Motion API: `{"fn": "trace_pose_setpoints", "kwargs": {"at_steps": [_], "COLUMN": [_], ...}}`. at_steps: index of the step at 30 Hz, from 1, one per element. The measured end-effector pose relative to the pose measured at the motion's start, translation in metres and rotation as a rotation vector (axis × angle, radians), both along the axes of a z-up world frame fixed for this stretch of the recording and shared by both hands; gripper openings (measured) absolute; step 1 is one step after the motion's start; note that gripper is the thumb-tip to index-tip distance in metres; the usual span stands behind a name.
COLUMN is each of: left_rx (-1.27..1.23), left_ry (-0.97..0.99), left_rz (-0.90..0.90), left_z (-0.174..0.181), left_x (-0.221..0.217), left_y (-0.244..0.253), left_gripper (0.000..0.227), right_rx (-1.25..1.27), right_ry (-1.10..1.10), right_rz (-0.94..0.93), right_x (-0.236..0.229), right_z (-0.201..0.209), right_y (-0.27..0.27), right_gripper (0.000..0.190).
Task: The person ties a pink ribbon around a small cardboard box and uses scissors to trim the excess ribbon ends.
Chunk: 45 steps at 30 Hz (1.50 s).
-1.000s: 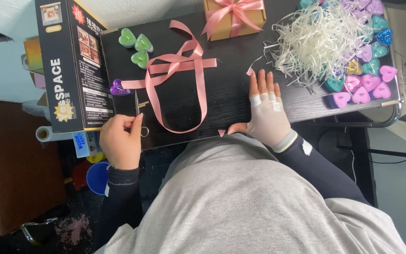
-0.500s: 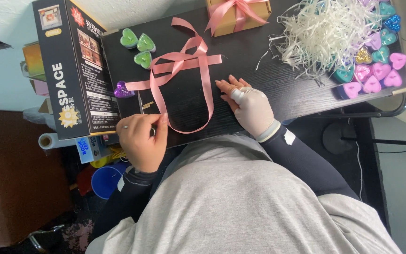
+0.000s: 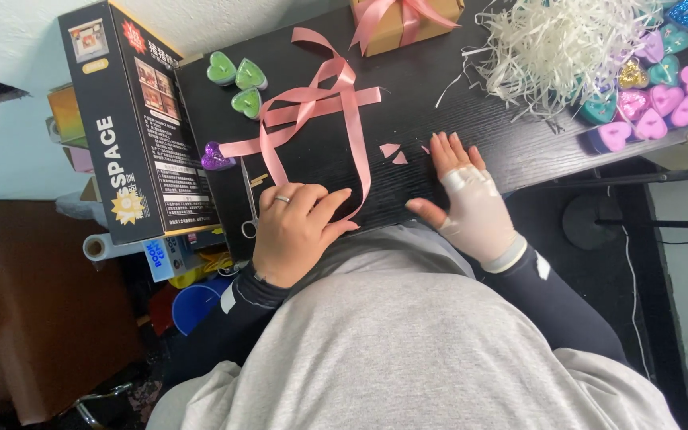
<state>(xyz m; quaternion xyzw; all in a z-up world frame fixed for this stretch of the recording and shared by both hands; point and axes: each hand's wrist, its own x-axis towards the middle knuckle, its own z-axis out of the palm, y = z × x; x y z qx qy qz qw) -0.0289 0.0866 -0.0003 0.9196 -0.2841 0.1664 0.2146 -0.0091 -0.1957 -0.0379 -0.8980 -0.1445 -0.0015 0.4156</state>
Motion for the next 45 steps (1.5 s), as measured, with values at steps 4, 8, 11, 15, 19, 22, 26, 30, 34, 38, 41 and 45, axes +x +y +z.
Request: {"fn": "trace_pose_setpoints", "kwargs": {"at_steps": [4,8,11,15,19,22,26,30,34,38,41,45], "left_rx": [0.038,0.032,-0.015,-0.055,-0.081,-0.046,0.106,0.197,0.163,0.199,0.212,0.033], "left_ry": [0.08,0.057,0.051,-0.004,0.032,0.024,0.013,-0.033,-0.027,-0.046,-0.023,-0.146], "left_rz": [0.022,0.057,0.094,0.178,0.264,0.277,0.231,0.23,0.284,0.256,0.238,0.258], "left_z": [-0.006,-0.011,-0.011,-0.019,-0.019,0.002,0.013,-0.012,-0.037,-0.045,-0.039,-0.006], "left_x": [0.002,0.0,0.003,0.007,0.011,0.021,0.045,0.074,0.088,0.093,0.09,0.087], "left_y": [0.002,0.001,0.0,0.0,0.004,0.003,0.002,-0.001,-0.003,-0.007,-0.013,-0.01], "left_gripper": [0.035,0.011,0.008,0.009,0.009,0.01,0.015,0.015,0.014,0.008,0.006,0.01], "right_rx": [-0.351,-0.335,-0.315,-0.24,-0.101,-0.183,-0.414,-0.441,-0.454,-0.472,-0.461,-0.453], "right_ry": [-0.216,-0.236,-0.25,-0.218,-0.149,-0.162,-0.292,-0.302,-0.297,-0.313,-0.298,-0.287], "right_rz": [0.104,0.228,0.284,0.35,0.369,0.347,0.377,0.42,0.442,0.447,0.456,0.46], "right_x": [0.007,0.02,0.019,0.018,0.017,0.013,0.008,0.011,0.012,0.014,0.016,0.02], "right_z": [-0.01,-0.01,-0.009,-0.001,0.005,0.006,-0.003,0.003,0.0,-0.001,0.002,-0.001], "right_y": [0.017,0.038,0.044,0.038,0.019,0.007,0.004,0.007,0.011,0.014,0.017,0.018], "right_gripper": [0.105,0.111,0.114,0.116,0.105,0.097,0.098,0.1,0.102,0.103,0.104,0.104]}}
